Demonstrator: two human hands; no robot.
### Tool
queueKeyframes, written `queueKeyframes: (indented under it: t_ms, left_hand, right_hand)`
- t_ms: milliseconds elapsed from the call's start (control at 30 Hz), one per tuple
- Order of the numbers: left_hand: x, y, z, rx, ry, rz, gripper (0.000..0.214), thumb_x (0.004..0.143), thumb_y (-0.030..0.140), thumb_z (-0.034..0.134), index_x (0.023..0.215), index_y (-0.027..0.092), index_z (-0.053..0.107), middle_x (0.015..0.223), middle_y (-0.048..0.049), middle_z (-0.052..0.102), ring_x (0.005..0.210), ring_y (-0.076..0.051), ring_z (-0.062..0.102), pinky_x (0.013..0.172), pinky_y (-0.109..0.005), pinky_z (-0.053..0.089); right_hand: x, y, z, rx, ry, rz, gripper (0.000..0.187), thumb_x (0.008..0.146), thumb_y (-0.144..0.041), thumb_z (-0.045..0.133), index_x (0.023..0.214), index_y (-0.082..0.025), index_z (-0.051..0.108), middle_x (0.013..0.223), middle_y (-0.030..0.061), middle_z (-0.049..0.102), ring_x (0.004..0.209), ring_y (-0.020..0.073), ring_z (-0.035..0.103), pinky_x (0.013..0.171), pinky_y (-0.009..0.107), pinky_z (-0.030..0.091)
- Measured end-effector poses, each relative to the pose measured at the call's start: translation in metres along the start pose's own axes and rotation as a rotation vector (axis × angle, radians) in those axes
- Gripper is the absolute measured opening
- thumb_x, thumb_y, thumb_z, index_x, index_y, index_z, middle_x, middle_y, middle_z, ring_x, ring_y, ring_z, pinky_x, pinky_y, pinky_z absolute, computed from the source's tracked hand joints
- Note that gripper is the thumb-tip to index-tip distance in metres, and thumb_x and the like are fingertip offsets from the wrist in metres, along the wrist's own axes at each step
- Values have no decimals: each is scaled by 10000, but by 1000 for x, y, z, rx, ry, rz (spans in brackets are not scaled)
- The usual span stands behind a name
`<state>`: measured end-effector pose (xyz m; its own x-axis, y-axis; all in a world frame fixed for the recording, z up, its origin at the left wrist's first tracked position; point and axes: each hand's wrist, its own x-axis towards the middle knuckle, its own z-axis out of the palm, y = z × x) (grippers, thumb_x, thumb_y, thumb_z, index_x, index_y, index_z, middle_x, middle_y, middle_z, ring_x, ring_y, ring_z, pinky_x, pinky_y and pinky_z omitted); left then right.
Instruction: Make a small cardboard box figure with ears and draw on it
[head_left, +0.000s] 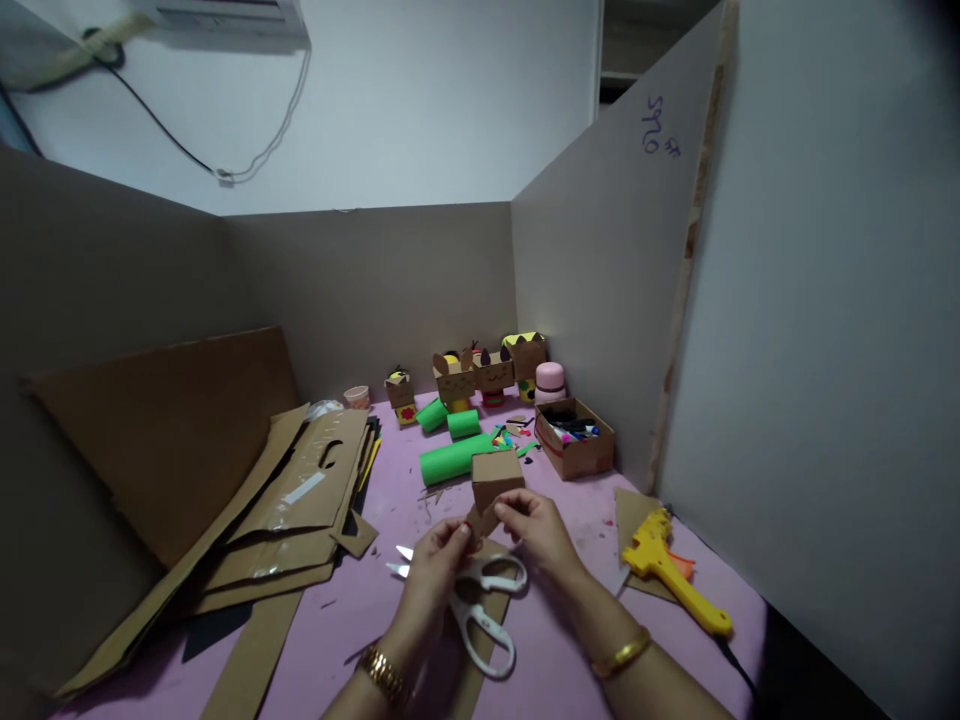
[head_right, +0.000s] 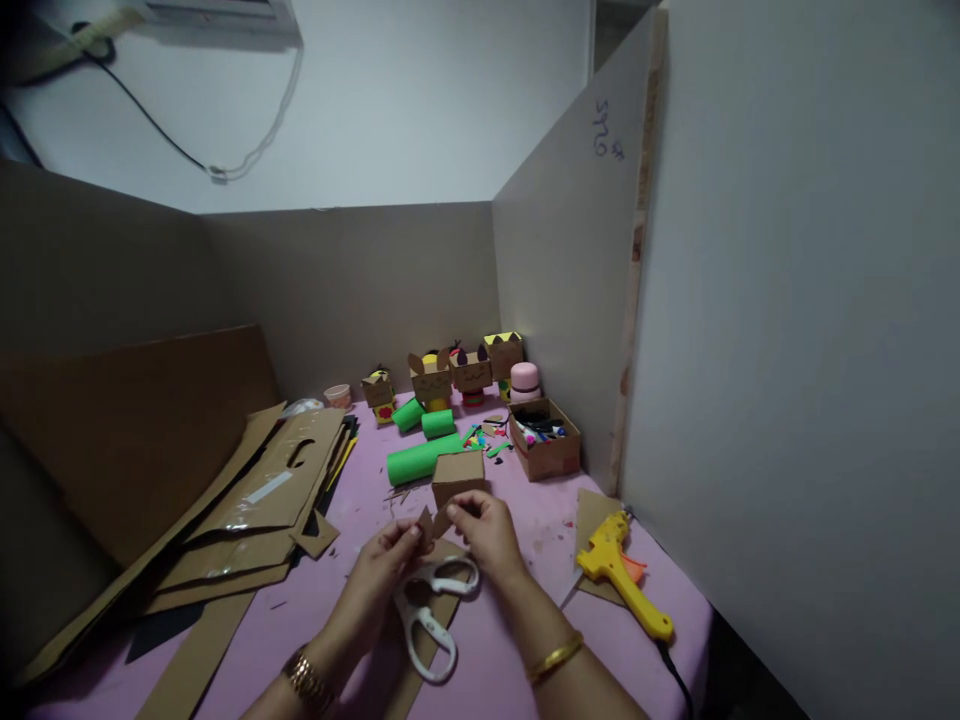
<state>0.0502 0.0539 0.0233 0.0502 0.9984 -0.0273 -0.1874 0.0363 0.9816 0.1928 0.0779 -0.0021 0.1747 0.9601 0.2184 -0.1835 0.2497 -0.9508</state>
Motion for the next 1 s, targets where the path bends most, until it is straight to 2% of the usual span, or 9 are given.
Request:
queueKeyframes:
  t_ms: [100,233,400,700,1000]
  left_hand:
    - [19,11,7,37,29,72,200,626,299,765,734,138,715,691,-19,684,626,-133,572,598,-217,403]
    - [47,22,18,54,49,174,174,620,276,749,722,151,685,628,10,655,586,-130,543,589,-231,398]
    - [69,29,21,103,11,268,136,633,259,734,709,158,685,702,-14,691,705,-161,596,702,-256,437]
    - [80,14,15,150,-41,279,131,632,278,724,695,171,682,716,-17,697,737,-189,599,730,-294,436]
    - [81,15,13,143,-57,276,130,634,282,717,693,174,672,698,-5,690,709,-177,595,706,-286,441]
  right_hand:
    - [24,-15,-13,-28,68,-88,259,662,-412,695,725,-164,654,622,-4,631,545,140,546,530,257,438]
    - [48,-30,-26,-96,118,-209,171,705,-345,657,749,-180,650,715,10,652,698,176,588,678,288,461]
    - [56,-24,-32,-154,91,-273,123,716,-306,645,738,-185,652,702,11,653,693,185,592,679,290,451]
    - [56,-12,-36,-169,58,-294,114,738,-316,623,732,-204,647,699,21,689,686,197,620,681,301,478]
    - [56,-12,-37,-190,45,-287,108,740,-297,630,751,-192,657,700,16,672,674,186,602,673,293,453]
